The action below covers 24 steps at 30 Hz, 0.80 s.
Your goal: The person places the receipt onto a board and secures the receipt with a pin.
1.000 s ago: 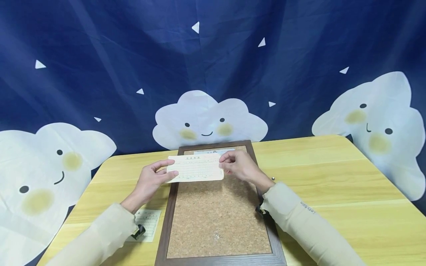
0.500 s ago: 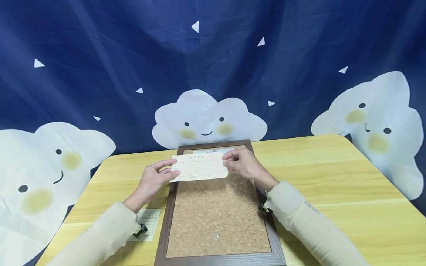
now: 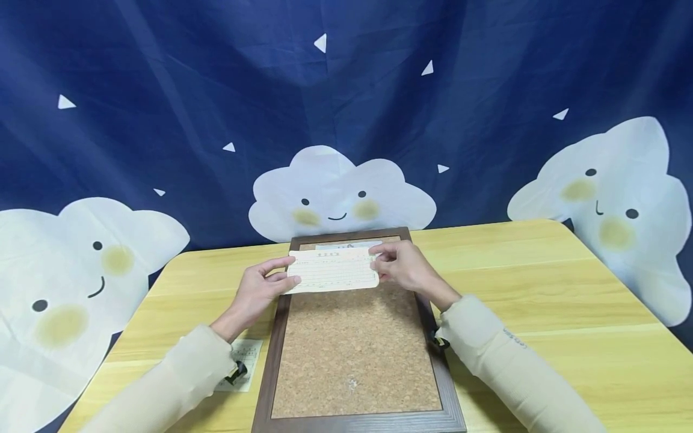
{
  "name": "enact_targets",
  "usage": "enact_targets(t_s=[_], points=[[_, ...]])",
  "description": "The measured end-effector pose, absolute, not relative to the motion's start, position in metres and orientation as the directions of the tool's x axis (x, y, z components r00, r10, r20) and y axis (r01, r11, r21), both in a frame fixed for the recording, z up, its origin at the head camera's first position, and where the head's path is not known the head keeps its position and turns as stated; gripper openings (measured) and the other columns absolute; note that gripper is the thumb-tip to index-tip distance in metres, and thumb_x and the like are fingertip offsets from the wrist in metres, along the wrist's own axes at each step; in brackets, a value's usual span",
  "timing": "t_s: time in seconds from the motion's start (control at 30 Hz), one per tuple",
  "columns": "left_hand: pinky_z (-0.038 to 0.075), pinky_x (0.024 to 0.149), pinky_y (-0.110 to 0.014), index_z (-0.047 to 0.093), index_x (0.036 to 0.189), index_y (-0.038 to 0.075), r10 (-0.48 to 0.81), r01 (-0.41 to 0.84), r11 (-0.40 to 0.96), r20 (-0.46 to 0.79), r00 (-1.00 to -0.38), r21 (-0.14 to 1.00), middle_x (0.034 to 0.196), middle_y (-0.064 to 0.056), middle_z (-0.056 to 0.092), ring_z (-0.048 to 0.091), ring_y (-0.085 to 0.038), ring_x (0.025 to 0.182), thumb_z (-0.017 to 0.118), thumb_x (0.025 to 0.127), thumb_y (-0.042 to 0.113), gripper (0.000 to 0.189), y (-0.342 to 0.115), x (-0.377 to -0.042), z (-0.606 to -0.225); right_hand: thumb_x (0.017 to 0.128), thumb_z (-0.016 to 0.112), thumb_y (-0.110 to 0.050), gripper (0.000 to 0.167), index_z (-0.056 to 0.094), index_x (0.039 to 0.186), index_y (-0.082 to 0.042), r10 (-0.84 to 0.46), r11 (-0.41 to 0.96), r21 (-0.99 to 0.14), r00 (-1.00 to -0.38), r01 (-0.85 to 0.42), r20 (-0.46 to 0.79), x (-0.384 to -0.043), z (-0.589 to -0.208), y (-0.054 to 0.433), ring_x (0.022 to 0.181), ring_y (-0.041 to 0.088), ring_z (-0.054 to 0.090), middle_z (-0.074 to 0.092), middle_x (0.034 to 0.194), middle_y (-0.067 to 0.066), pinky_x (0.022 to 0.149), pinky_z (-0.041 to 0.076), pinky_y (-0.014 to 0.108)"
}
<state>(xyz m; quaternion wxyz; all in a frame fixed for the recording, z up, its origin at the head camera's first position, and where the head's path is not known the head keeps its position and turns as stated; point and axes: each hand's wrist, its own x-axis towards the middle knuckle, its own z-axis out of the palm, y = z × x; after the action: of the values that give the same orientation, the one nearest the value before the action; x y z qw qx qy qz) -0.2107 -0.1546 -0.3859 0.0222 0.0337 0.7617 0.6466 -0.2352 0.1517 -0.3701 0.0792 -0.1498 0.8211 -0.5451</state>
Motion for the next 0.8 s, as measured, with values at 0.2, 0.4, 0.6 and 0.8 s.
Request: enact_targets(t_s=[0.2,0.4,0.6,0.8], points=[[0.053,0.081,-0.024,0.064,0.131,0.002,0.081,0.032,0.178,0.018,-0.997,0.983,0.125,-0.018,0.062,0.068,-0.017,0.099,0.078,0.085,0.005,0.047,-0.150,-0.212,-0.387,0.095,0.065,-0.002,0.037,0.059,0.129,0.011,-0.323,0.378,-0.912,-0.946,-0.158,0.030,-0.235,-0.370,0.156,0.076,0.017,0.066,0.067,0.095,0.015,0.075,0.059,0.042],[0.053,0.079,-0.025,0.065,0.129,0.001,0.086,0.039,0.181,0.023,-0.996,0.983,0.130,-0.016,0.059,0.066,-0.017,0.102,0.078,0.086,0.005,0.045,-0.146,-0.213,-0.387,0.094,0.065,-0.001,0.036,0.060,0.128,0.012,-0.314,0.394,-0.904,-0.949,-0.166,0.037,-0.235,-0.370,0.159,0.072,0.017,0.066,0.067,0.094,0.014,0.073,0.059,0.043],[0.053,0.073,-0.023,0.065,0.127,0.001,0.097,0.035,0.169,0.019,-0.995,0.985,0.121,-0.016,0.065,0.066,-0.013,0.091,0.078,0.085,0.002,0.044,-0.142,-0.215,-0.389,0.094,0.065,0.001,0.038,0.058,0.130,0.013,-0.322,0.380,-0.909,-0.946,-0.169,0.041,-0.235,-0.372,0.164,0.072,0.016,0.065,0.068,0.091,0.013,0.071,0.059,0.038],[0.052,0.068,-0.023,0.065,0.128,0.003,0.097,0.022,0.188,0.003,-0.995,0.982,0.100,-0.015,0.068,0.065,-0.013,0.086,0.080,0.083,0.001,0.047,-0.139,-0.217,-0.391,0.095,0.065,0.001,0.039,0.057,0.130,0.014,-0.327,0.379,-0.908,-0.944,-0.177,0.048,-0.236,-0.374,0.166,0.071,0.016,0.066,0.068,0.089,0.011,0.072,0.059,0.038]])
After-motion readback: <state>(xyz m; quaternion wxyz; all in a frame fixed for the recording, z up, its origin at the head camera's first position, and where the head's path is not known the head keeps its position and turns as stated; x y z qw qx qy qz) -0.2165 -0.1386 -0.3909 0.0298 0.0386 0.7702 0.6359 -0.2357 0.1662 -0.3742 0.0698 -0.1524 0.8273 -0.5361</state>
